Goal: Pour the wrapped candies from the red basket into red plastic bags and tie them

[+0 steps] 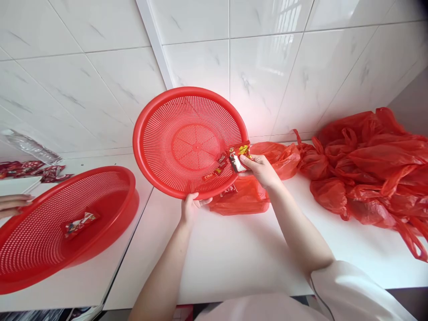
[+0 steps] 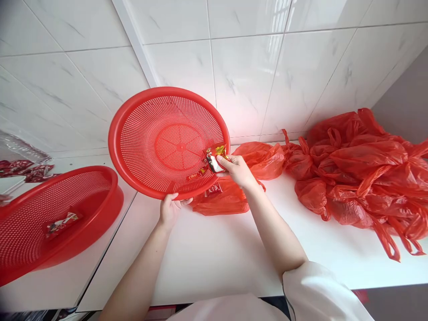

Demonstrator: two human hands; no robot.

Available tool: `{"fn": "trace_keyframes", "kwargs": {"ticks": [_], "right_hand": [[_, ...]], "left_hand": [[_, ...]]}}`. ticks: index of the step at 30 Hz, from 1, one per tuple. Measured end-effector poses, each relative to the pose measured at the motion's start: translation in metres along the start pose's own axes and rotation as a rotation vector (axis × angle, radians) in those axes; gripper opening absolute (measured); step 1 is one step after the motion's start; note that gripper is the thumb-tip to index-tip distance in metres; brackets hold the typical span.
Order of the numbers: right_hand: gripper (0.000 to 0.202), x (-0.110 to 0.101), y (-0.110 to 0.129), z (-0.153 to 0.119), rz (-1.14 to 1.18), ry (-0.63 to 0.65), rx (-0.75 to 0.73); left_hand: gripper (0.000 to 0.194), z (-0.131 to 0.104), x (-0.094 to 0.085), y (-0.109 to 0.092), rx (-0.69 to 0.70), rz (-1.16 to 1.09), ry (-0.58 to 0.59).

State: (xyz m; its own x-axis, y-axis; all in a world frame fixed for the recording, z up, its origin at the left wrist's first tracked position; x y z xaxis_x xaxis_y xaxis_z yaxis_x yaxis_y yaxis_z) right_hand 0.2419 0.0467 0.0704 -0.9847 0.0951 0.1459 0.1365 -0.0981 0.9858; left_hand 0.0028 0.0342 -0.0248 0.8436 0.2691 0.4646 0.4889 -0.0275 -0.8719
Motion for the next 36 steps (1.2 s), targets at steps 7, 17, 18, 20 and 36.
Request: {"fn": "trace_keyframes", "kwargs": {"ticks": [7,17,18,20,36], "right_hand": [[0.035,-0.024,0.004,0.004,-0.555,0.043,-0.136],[0.02,-0.021,0.0,0.007,-0.912,-0.145,-0.385],[0.021,-0.015,0.002,0.005,-0.872,-0.149,-0.439],[0.022,0.0,0.001,0.001,-0.83,-0.096,-0.538],[0.02,0.045,-0.025,-0.016,-0.904,0.469,-0.585]], "left_hand": [[0.016,0.003,-0.003,-0.008,0.057,-0.036,-0.042],[0.026,0.001,-0.002,-0.003,0.074,-0.028,-0.063],[0.031,-0.002,0.0,-0.001,0.067,-0.02,-0.055],[0.036,-0.008,0.005,0.004,0.042,-0.004,-0.031],[0.034,-0.024,0.02,0.016,-0.04,0.045,0.023]]}}
Point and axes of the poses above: each hand's wrist, its own z-axis towards the middle knuckle, its own x-axis out of the palm, y = z × x, the point moved 4 cm from there along z, towards the middle knuckle, and after that the axes turned 13 degrees about -y, right-handed, at the moved point
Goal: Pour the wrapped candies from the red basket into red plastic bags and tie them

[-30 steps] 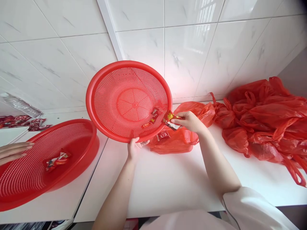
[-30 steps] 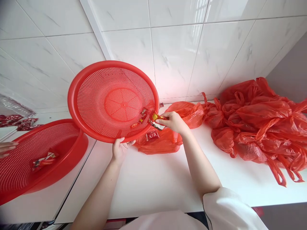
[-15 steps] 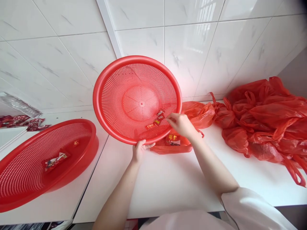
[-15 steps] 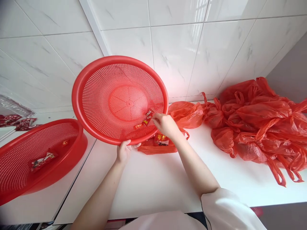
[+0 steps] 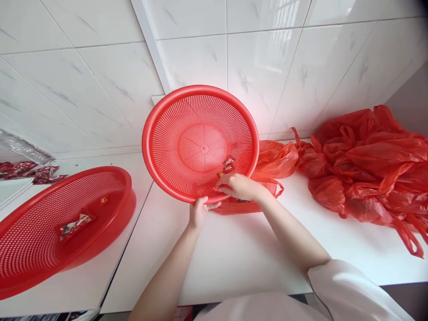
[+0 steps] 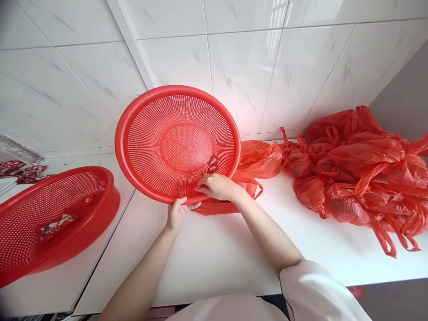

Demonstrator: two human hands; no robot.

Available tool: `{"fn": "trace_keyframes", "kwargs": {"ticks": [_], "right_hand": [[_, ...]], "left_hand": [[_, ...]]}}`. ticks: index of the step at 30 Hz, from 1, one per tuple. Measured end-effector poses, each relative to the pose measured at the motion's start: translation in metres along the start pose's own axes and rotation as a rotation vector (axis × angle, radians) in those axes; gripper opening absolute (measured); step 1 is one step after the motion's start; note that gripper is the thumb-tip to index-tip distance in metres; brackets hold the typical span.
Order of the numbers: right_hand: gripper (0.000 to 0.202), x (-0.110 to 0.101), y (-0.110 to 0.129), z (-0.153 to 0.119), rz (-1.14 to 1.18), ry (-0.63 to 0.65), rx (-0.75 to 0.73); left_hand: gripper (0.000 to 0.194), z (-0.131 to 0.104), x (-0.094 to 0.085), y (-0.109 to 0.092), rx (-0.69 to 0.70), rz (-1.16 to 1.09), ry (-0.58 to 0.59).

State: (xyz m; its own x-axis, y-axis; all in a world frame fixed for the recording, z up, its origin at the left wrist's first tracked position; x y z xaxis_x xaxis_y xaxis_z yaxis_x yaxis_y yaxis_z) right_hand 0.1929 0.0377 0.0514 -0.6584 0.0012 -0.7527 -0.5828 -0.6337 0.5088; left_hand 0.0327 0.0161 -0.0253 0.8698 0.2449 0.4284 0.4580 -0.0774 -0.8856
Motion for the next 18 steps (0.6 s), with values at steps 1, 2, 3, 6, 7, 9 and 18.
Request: {"fn": "trace_keyframes", "kwargs": {"ticks": [1,2,3,6,7,9,18], "right_hand": [[0.021,-0.006,-0.001,-0.001,0.021,-0.014,0.013],[0.022,-0.012,-0.002,-0.002,0.036,-0.031,0.034],[0.023,-0.017,-0.004,-0.003,0.039,-0.052,0.062],[0.021,-0.03,-0.01,-0.007,-0.02,-0.122,0.14],[0.021,-0.032,-0.011,-0.007,-0.052,-0.149,0.154],[0.022,-0.032,-0.013,-0.006,-0.117,-0.199,0.169],[0.056,0.015,-0.025,0.0,-0.355,-0.103,0.147]], "left_hand": [[0.032,0.001,-0.001,-0.001,0.014,-0.001,-0.026],[0.03,0.002,-0.002,-0.002,0.029,-0.003,-0.051],[0.029,0.003,-0.004,-0.003,0.046,-0.006,-0.075],[0.029,0.007,-0.008,-0.005,0.083,-0.022,-0.111],[0.028,0.008,-0.009,-0.006,0.09,-0.024,-0.112],[0.026,0.01,-0.01,-0.005,0.091,-0.02,-0.104],[0.033,-0.004,-0.001,0.005,0.013,0.037,0.04]]}}
Point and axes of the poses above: each hand's wrist, its own z-axis towards the middle knuckle, its own x-axis out of the palm, y = z × x, the point moved 4 cm from there along z, towards the middle knuckle, and after that the axes turned 13 degrees about -y, right-handed, at the moved point
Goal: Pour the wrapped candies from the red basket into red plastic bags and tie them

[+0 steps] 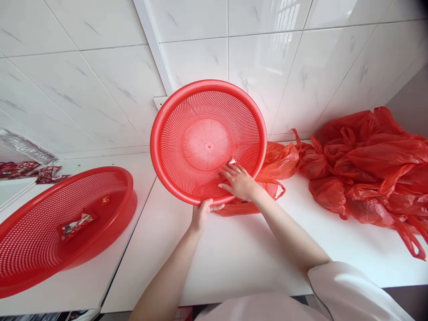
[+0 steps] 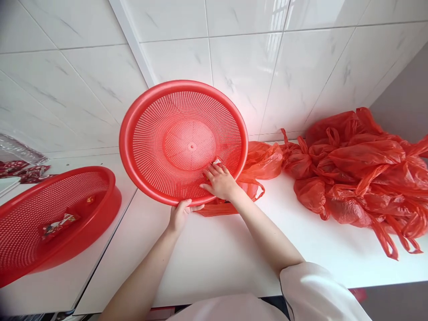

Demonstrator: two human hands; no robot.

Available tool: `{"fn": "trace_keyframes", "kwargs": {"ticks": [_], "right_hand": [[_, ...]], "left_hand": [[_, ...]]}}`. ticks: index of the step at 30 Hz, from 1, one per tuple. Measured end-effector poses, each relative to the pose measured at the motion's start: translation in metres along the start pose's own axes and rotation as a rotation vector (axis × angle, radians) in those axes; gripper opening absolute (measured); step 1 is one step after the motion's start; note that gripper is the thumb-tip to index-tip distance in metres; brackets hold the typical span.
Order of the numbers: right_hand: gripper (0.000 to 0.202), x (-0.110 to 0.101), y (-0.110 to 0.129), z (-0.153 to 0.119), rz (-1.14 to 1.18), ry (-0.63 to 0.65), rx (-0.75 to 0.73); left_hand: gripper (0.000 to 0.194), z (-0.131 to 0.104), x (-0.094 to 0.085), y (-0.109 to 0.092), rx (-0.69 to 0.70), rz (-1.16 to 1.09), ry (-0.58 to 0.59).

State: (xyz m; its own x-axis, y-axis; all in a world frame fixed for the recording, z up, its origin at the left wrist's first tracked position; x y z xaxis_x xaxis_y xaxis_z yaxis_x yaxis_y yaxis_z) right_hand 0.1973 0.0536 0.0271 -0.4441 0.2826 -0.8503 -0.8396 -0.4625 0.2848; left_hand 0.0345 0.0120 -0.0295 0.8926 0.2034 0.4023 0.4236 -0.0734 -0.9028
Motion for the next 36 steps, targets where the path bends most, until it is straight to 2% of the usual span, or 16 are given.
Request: {"fn": "trace_keyframes", "kwargs": {"ticks": [3,7,10,14,18,24,26,28,31,34,36], "right_hand": [[0.043,0.005,0.007,-0.002,0.087,0.087,-0.093],[0.024,-0.004,0.011,0.0,0.339,0.12,-0.192],[0.023,-0.015,0.008,0.003,0.482,0.081,-0.166],[0.02,-0.034,-0.001,0.002,0.553,-0.001,-0.055],[0.022,-0.047,-0.005,-0.001,0.509,0.008,0.008],[0.02,-0.051,-0.009,-0.003,0.445,0.079,-0.02],[0.024,-0.051,-0.011,-0.001,0.379,0.02,-0.036],[0.03,-0.049,-0.012,0.0,0.278,-0.092,-0.034],[0.041,-0.034,-0.015,0.001,0.074,-0.17,0.014],[0.054,-0.013,-0.013,0.001,-0.047,-0.063,0.023],[0.042,-0.006,-0.006,0.001,0.013,0.044,-0.046]], "left_hand": [[0.033,-0.001,0.001,0.0,-0.02,-0.005,-0.011],[0.037,0.003,0.0,-0.001,-0.036,-0.052,-0.016],[0.042,0.005,-0.001,-0.003,-0.016,-0.054,-0.025],[0.04,0.006,-0.004,-0.009,0.022,-0.044,-0.058],[0.04,0.009,-0.007,-0.014,0.06,-0.064,-0.101],[0.04,0.012,-0.011,-0.011,0.085,-0.061,-0.119],[0.037,0.013,-0.012,-0.01,0.095,-0.043,-0.113],[0.032,0.012,-0.012,-0.009,0.091,-0.011,-0.091],[0.026,0.01,-0.011,-0.008,0.055,0.038,-0.006],[0.032,0.008,-0.009,-0.007,0.042,0.065,0.059],[0.038,0.008,-0.01,-0.006,0.049,0.065,0.048]]}}
Point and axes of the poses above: each hand's wrist, its own z-axis towards the middle knuckle, its own x-axis out of the palm, y = z × x, the point moved 4 cm from there along z, towards the middle knuckle, and after that the axes turned 13 degrees about -y, right-handed, at the moved point
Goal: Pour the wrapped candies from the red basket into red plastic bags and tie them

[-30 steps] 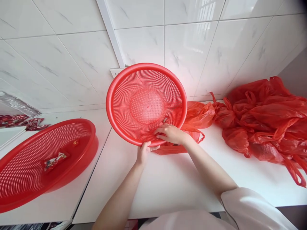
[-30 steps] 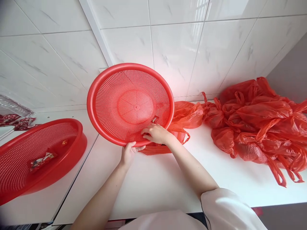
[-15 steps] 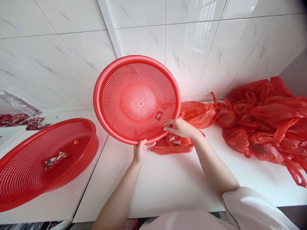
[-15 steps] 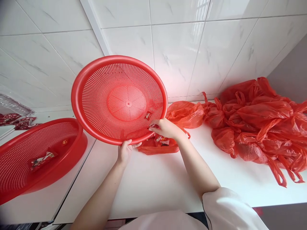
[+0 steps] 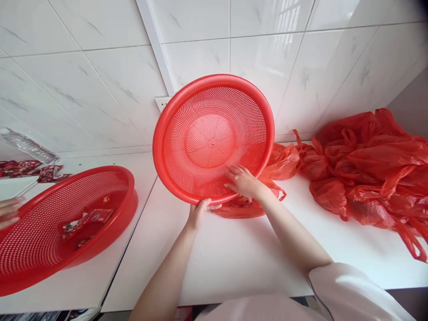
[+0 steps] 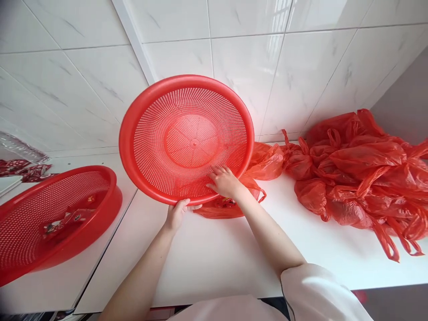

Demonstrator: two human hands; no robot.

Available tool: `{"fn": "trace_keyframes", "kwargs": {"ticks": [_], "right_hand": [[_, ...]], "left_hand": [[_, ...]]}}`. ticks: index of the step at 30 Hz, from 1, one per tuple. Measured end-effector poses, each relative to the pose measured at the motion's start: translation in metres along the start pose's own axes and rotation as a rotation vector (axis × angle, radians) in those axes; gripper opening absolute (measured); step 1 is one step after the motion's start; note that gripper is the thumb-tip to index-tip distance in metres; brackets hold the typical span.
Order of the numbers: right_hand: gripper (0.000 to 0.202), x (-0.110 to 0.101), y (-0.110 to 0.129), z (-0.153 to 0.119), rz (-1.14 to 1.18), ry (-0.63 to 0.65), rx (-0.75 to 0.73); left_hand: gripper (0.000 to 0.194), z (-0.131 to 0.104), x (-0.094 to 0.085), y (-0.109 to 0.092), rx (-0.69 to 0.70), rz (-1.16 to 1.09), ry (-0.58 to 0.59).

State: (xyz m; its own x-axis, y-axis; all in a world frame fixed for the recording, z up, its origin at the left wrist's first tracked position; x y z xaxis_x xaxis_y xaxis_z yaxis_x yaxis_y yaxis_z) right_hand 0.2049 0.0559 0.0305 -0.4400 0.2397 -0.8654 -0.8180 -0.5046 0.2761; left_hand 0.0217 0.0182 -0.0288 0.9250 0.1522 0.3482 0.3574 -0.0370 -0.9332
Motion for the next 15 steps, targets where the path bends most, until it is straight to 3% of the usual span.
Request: {"fn": "trace_keyframes", "kwargs": {"ticks": [2,4,10,12,15], "right_hand": [[0.028,-0.002,0.008,0.0,0.142,0.056,-0.077],[0.029,-0.013,0.013,-0.001,0.289,0.059,-0.11],[0.031,-0.05,0.009,-0.012,0.397,0.095,0.011],[0.043,-0.056,0.004,-0.014,0.353,0.058,0.097],[0.058,-0.059,-0.001,-0.013,0.291,-0.104,0.149]], "left_hand": [[0.042,0.002,-0.001,0.0,0.002,-0.021,-0.034],[0.044,0.005,-0.002,-0.002,0.005,-0.056,-0.073],[0.037,0.017,-0.013,-0.017,0.032,-0.153,-0.173],[0.032,0.02,-0.017,-0.023,0.024,-0.172,-0.166],[0.028,0.021,-0.02,-0.032,0.012,-0.169,-0.09]]}}
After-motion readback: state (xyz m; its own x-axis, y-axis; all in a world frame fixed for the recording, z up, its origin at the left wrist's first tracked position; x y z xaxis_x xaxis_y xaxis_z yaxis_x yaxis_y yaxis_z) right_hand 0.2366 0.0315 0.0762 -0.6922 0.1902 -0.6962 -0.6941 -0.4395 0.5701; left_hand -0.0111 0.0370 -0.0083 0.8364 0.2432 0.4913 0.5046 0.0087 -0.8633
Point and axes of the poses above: each hand's wrist, its own z-axis towards the middle knuckle, its own x-axis out of the palm, y = z × x, the point moved 4 cm from there along z, towards the middle knuckle, and after that the axes turned 13 degrees about -y, right-handed, at the moved point
